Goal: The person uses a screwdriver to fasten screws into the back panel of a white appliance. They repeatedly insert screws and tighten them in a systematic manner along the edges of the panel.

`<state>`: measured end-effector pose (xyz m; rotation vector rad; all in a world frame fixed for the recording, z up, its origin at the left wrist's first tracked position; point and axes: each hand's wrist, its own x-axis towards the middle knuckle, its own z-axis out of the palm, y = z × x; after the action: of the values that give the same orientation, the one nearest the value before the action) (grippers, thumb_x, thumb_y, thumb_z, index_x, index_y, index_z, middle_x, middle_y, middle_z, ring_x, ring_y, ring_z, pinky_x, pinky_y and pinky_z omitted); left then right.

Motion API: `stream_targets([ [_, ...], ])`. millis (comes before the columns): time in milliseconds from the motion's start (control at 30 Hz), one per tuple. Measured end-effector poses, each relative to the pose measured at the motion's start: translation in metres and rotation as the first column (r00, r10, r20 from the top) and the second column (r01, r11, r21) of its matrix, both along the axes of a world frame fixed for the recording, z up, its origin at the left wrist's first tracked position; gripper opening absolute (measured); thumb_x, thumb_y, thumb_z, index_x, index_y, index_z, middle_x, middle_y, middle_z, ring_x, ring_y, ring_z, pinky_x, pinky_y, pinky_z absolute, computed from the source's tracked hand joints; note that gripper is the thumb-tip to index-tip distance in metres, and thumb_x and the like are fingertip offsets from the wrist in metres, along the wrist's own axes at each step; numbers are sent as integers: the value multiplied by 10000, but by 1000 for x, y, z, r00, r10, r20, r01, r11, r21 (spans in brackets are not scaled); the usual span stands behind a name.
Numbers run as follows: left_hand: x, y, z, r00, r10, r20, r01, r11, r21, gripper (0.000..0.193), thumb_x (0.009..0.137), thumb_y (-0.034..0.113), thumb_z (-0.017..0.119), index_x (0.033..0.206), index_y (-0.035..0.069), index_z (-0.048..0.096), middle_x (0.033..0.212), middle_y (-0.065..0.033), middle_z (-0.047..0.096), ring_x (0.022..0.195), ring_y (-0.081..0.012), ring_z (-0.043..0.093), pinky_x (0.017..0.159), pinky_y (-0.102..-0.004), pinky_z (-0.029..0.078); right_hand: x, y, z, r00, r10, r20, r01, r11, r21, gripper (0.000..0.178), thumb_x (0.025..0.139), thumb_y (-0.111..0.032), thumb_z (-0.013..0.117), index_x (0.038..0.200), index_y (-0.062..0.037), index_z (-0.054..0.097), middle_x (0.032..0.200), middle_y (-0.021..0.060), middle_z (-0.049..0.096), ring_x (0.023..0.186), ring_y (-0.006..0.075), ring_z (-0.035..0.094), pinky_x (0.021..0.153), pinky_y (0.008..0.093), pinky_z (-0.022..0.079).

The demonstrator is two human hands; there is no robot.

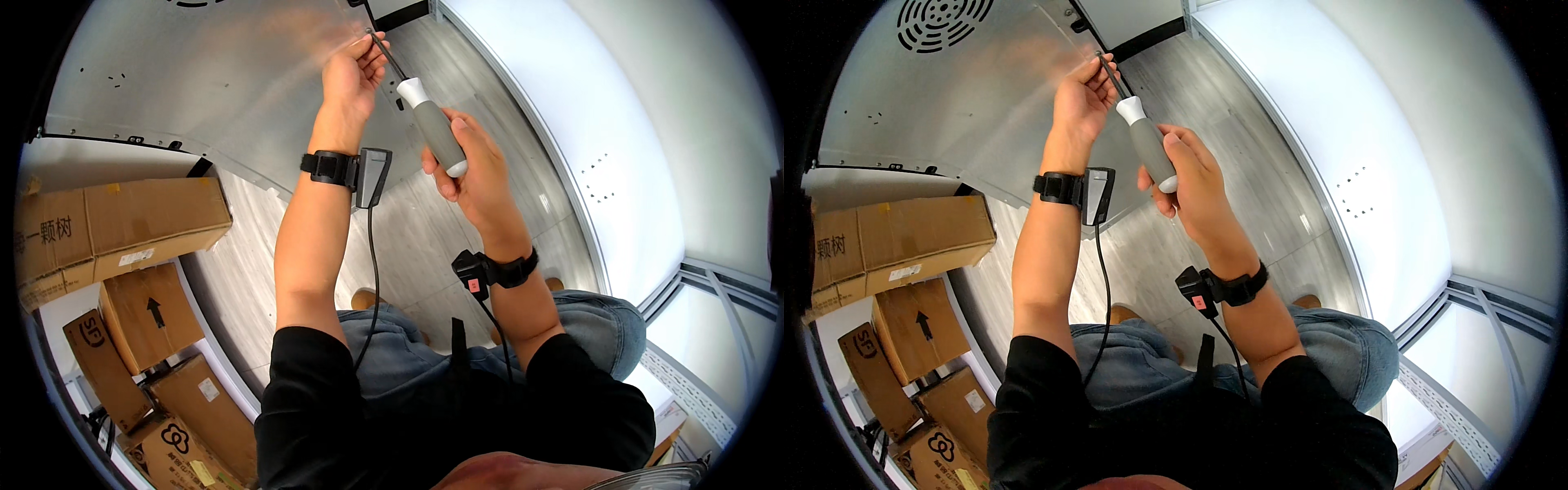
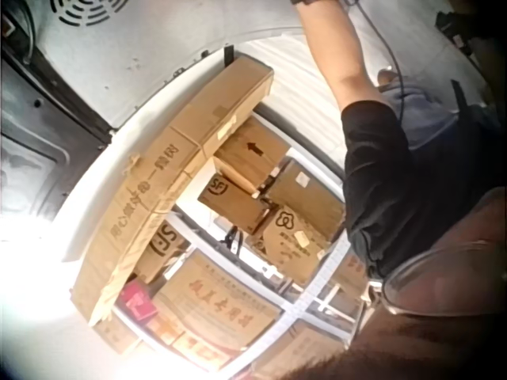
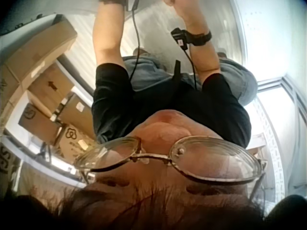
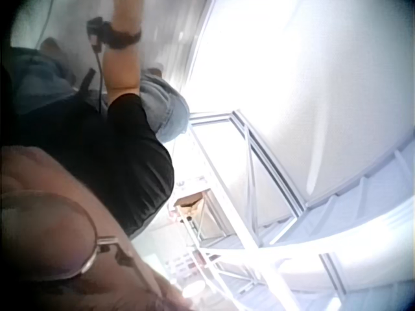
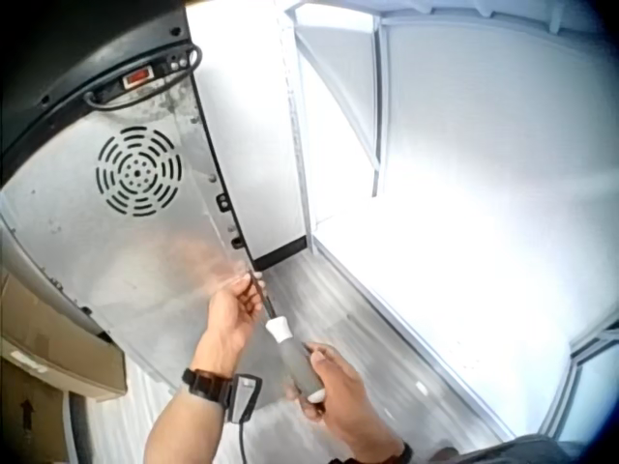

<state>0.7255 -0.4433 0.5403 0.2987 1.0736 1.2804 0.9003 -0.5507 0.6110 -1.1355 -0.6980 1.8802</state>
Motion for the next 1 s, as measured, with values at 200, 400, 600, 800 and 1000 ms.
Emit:
stream_targets([
  [200,13,-2,6,1000,4,6,-4,1000,-11,220,922,166,477,1007,20,617,820,-19,641,750,-121,594,634,-224,454,16,-4,5,1000,-4,2,4,1000,-15,354,967,-290,394,1157,0,467,674,100,600,398,93,426,372,230,317],
  [400,19,-6,11,1000,9,12,-9,1000,-23,213,923,187,489,1001,42,625,795,-9,638,722,-114,586,614,-233,445,21,-7,9,1000,-4,-13,4,1000,-11,347,966,-275,397,1173,-1,453,684,101,603,418,93,442,385,229,324],
  [600,16,-6,12,999,43,-14,-44,998,-44,200,915,200,513,979,49,627,773,-9,635,689,-112,567,588,-240,423,13,-11,6,1000,0,-14,0,1000,-12,334,967,-267,399,1179,-14,445,688,100,600,424,96,443,393,230,326],
  [800,13,-4,14,996,71,-60,-76,994,-77,199,908,216,529,965,56,632,766,1,631,660,-101,543,578,-251,404,6,-9,-1,1000,3,-7,-3,1000,-3,325,967,-265,393,1170,-17,448,688,100,597,430,97,445,396,232,328],
  [1000,11,-5,17,992,75,-97,-87,988,-125,183,901,220,544,937,73,647,776,11,629,629,-81,507,586,-250,401,-1,-11,-3,1000,-7,12,7,1000,-4,324,968,-260,394,1173,-15,452,686,99,597,430,96,447,391,227,330],
])
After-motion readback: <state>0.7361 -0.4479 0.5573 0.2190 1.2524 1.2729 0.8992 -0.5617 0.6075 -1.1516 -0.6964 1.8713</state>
